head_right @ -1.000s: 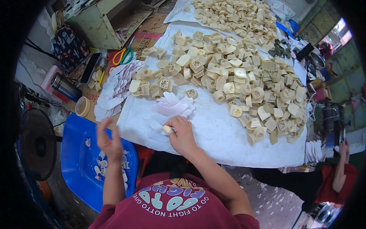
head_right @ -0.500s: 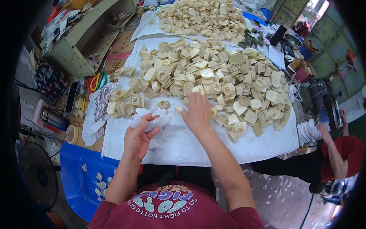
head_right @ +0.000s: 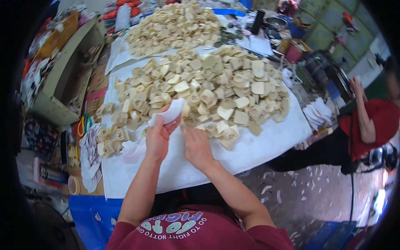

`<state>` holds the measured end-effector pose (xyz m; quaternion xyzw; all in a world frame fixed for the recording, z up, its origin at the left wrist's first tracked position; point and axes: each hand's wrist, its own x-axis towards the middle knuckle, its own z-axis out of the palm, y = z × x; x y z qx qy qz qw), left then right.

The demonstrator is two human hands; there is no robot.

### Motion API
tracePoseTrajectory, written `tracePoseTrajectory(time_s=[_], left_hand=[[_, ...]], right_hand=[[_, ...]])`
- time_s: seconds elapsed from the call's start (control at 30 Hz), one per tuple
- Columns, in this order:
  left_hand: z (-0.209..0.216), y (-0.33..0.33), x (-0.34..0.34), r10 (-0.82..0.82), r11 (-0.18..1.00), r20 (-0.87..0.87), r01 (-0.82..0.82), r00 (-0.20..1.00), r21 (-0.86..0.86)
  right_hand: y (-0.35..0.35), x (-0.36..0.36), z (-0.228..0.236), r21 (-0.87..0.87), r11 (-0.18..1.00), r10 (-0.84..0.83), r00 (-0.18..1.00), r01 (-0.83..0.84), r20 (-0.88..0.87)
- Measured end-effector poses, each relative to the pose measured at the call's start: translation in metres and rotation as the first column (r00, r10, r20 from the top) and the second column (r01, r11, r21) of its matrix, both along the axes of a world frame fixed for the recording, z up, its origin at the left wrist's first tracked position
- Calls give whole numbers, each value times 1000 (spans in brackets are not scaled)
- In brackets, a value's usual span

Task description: The person sits at a cluttered table and repeatedly picks up small beige plastic components and thin pinkish sheets. They insert the plastic parts into the sheets, manipulate them to fit, and place the assembled units into a blue bin.

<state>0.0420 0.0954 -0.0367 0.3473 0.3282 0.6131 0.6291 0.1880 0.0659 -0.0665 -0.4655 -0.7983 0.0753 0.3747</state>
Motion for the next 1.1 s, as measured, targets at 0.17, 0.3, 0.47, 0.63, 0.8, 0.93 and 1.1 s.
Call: tracePoseTrajectory(time_s=[0.17, 0.3, 0.47, 0.63, 0.8, 0.93, 1.1], left_hand=[[-17, 23, 2, 65, 994, -355, -29, 933, 106], [7, -5, -7, 96, 995, -12, -97, 995, -21], [16, -45, -33, 167, 979, 195, -139, 967, -149], [29, -77, -56, 236, 962, 254, -188, 938, -200], [50, -103, -54, 173, 981, 293, -138, 940, -139], [64, -122, -58, 116, 992, 209, -102, 971, -76], [70, -128, -63, 103, 994, 157, -96, 982, -51]], right_hand=[[-32, 26, -14, -6, 992, -123, 986, 123, -112], [-47, 56, -7, -195, 959, -222, 973, 207, -59], [-33, 65, 17, -327, 919, -172, 970, 222, 173], [-26, 37, 34, -558, 790, -123, 825, -256, -552], [-47, -29, 91, -14, 928, 330, 836, -373, -439], [-47, -46, 102, 169, 888, 460, 832, -428, -310], [-48, -47, 109, 172, 868, 496, 813, -465, -304]])
